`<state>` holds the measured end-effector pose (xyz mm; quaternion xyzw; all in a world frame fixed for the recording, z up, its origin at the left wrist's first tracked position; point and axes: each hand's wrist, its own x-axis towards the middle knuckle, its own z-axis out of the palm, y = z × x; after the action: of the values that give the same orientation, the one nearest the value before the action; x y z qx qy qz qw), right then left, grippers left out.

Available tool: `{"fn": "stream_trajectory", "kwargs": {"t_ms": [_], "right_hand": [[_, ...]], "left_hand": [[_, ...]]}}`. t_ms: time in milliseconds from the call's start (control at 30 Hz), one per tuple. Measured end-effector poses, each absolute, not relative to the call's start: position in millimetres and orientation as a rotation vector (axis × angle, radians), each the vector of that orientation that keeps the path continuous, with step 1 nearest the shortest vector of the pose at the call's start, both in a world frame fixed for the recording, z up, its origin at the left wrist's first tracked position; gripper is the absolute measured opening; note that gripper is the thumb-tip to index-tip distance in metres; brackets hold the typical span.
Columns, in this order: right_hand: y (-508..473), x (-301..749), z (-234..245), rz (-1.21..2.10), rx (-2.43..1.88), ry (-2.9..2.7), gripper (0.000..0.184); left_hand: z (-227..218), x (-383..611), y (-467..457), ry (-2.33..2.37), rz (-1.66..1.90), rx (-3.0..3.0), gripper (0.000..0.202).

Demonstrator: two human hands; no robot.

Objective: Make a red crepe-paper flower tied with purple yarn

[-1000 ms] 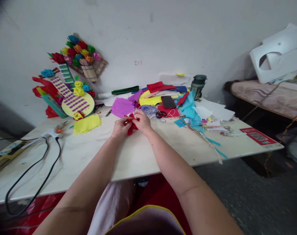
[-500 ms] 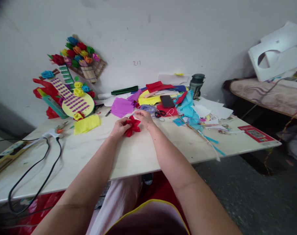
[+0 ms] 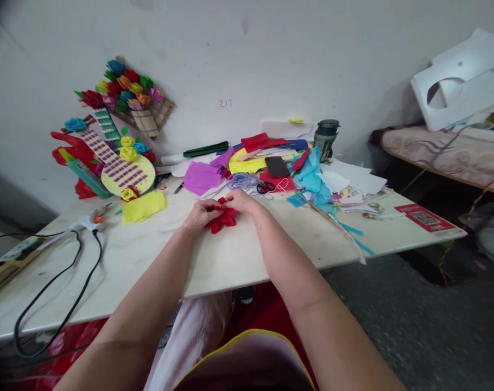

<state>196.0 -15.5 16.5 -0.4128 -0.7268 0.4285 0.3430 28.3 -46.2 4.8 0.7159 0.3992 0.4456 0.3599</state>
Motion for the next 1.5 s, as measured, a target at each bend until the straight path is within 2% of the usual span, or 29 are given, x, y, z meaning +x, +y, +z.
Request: {"fn": "stream_trajectory", "kwargs": {"t_ms": [333, 600, 833, 1233, 1400, 1500], "right_hand": [[-15, 193, 17, 0.986, -1.167, -1.897, 0.023], [-16, 191, 15, 1.179, -1.181, -1.698, 0.022], [-18, 195, 15, 1.349, -1.003, -1.664, 0.016], [-10, 193, 9, 1.194, -1.143, -1.624, 0.043], [-9, 193, 5, 1.290, -1.133, -1.553, 0.041], [-9, 192, 4, 1.369, -1.111, -1.495, 0.033]], "left_hand": [[3, 27, -43, 0.942, 1.134, 1.827, 0.012], [1, 26, -40, 0.956, 1.196, 1.828, 0.014], [4, 26, -42, 0.918, 1.171, 1.772, 0.018], [-1, 22, -36, 0.922, 1.321, 1.856, 0.015], [1, 22, -37, 0.904, 1.319, 1.795, 0.015], [0, 23, -38, 0.918, 1.308, 1.771, 0.017]]}}
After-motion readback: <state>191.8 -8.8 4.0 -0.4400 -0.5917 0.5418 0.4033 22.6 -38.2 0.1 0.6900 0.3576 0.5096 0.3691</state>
